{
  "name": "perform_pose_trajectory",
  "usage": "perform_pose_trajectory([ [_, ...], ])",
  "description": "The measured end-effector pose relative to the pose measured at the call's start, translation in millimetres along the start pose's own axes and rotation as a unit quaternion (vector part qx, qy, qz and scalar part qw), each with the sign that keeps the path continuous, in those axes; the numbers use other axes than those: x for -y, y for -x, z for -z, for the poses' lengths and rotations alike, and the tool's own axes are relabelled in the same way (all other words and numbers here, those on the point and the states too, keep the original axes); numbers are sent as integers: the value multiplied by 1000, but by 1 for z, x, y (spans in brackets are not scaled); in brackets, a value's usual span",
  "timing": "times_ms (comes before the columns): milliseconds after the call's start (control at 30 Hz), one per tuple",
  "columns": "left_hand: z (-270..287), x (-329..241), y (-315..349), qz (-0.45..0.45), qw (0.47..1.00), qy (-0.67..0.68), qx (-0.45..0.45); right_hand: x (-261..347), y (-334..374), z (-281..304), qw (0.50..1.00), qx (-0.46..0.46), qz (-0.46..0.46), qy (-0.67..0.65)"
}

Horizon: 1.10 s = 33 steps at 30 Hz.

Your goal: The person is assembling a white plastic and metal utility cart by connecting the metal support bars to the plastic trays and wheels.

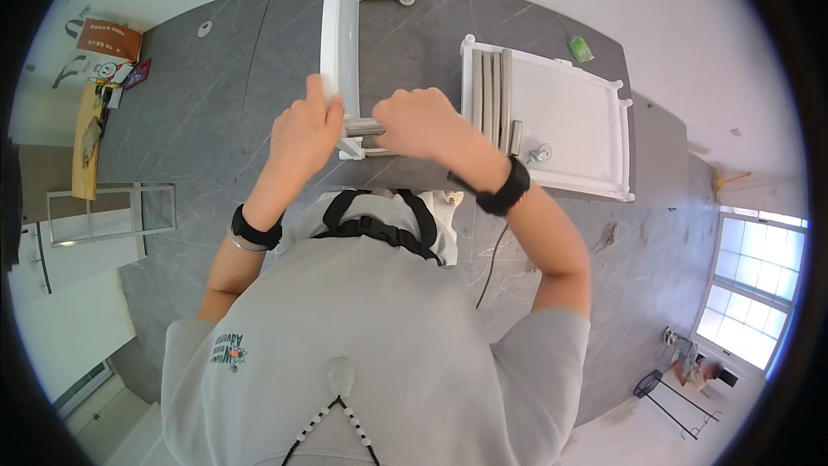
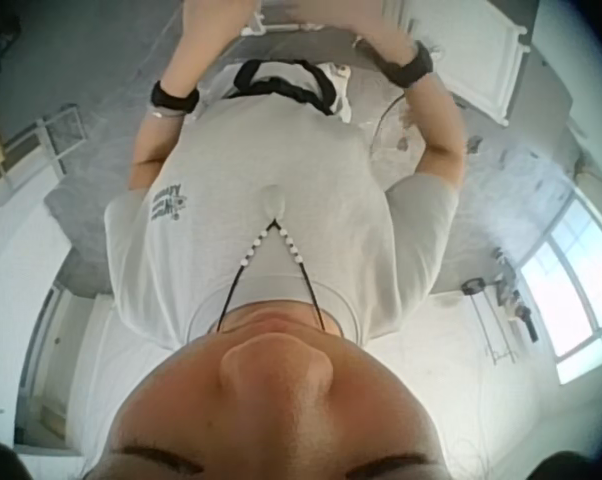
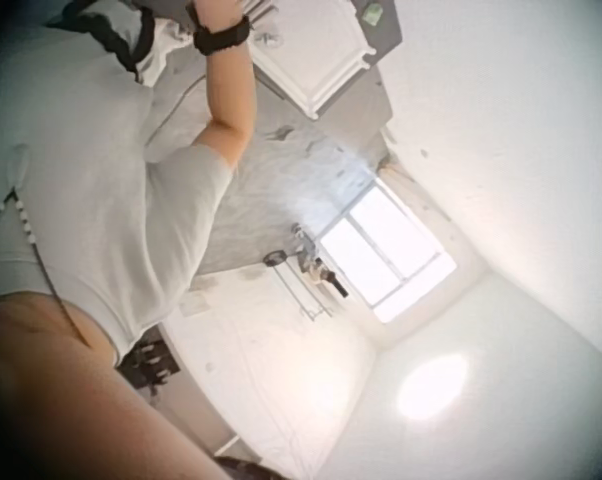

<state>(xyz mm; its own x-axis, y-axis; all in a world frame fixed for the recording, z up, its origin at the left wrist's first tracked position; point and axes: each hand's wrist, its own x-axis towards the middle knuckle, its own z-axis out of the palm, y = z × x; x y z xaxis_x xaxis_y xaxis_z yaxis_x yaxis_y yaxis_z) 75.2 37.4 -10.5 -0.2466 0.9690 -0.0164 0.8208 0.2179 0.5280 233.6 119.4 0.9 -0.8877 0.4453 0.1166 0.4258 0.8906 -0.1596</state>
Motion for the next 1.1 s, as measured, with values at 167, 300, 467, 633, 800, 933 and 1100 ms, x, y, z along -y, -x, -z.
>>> perform_pose_trajectory([
  [167, 2, 3, 0, -5, 1000, -6, -9, -6, -7, 10, 952, 252, -102, -141],
  [300, 3, 7, 0, -16, 1000, 3, -15, 7, 7, 1, 983, 155, -90, -35],
  [467, -3, 9, 0, -54, 997, 5, -57, 6, 24, -26, 986, -96, -34, 133],
  [633, -5, 3, 1, -41, 999, -9, -29, -4, 20, 2, 999, 22, -30, -19],
  [800, -5, 8, 0, -36, 999, -11, -37, -18, -6, 20, 877, 386, -153, -243],
  [933, 0, 11, 1, -42, 999, -3, -24, -2, 17, 2, 985, 145, -80, -53],
  [1100, 1, 3, 3, -23, 1000, 12, -2, -3, 35, -23, 991, -80, 4, 110],
])
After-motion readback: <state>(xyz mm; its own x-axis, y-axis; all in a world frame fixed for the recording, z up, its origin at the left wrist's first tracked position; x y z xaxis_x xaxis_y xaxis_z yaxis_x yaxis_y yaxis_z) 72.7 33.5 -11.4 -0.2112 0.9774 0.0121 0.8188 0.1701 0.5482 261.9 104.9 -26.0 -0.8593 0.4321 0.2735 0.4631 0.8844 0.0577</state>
